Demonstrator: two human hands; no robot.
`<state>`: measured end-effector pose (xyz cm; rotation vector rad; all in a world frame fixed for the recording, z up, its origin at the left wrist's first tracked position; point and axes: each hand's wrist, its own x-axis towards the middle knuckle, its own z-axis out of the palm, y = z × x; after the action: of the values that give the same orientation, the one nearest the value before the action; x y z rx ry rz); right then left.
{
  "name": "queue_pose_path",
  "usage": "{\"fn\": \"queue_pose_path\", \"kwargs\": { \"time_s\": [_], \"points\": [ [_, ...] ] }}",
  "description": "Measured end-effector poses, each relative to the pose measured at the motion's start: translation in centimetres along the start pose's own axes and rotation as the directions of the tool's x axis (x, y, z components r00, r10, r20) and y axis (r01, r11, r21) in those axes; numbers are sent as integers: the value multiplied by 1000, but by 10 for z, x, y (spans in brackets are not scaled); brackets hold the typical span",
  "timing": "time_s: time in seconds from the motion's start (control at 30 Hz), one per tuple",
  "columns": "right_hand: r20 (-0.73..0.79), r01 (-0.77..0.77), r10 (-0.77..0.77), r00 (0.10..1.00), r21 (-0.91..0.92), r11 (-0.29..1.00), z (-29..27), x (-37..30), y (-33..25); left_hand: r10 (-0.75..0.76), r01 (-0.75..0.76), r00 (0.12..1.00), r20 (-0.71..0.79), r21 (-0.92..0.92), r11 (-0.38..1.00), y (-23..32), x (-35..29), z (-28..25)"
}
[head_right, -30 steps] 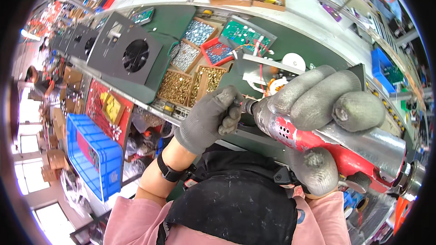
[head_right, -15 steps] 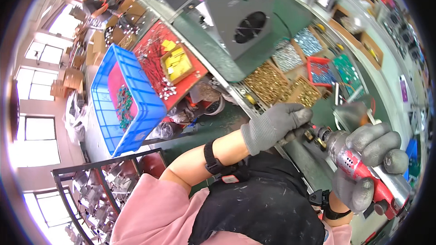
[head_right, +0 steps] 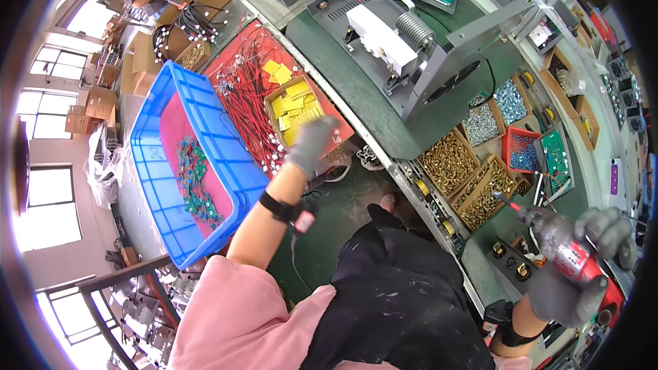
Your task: Assembling electronic and mechanical components into an inverter housing using power and manual tools.
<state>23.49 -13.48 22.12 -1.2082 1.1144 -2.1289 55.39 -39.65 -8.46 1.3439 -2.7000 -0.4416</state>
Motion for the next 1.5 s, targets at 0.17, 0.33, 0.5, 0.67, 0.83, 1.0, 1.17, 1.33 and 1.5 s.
{"fn": "queue_pose_path", "kwargs": {
  "time_s": [0.17, 0.33, 0.5, 0.67, 0.83, 1.0, 1.17, 1.33, 1.5],
  "points": [
    [-160, 33, -65, 985, -194, 980, -12, -4, -13, -789, 781, 611, 65, 116, 614, -66, 50, -67],
    [-188, 67, -152, 970, -393, 917, -11, -8, -19, -687, 636, 695, 215, 264, 726, -73, 72, -71],
    [-173, 26, -104, 979, -403, 915, -21, -14, -27, -674, 590, 695, 253, 337, 734, -71, 77, -86],
    [-252, 74, -185, 950, -392, 917, -37, -24, -32, -678, 603, 681, 275, 315, 733, -70, 62, -123],
    [-313, 51, -163, 936, -336, 940, -85, -54, -65, -557, 552, 804, 208, 88, 829, -37, 43, -144],
    [-342, 201, -367, 865, -433, 879, -115, -84, -92, -221, 477, 871, 440, -641, 601, 94, 25, -155],
    [-226, 346, -500, 836, -491, 799, -173, -115, -163, 253, 346, 753, 607, -693, 633, 311, 2, -167],
    [-290, 339, -628, 722, -642, 687, -257, -182, -230, 745, -179, 412, 525, -755, 631, 602, -24, -135],
    [-428, 267, -609, 668, -626, 732, -324, -231, -271, 777, -391, 367, 511, -673, 628, 788, -75, -12]
  ]
}}
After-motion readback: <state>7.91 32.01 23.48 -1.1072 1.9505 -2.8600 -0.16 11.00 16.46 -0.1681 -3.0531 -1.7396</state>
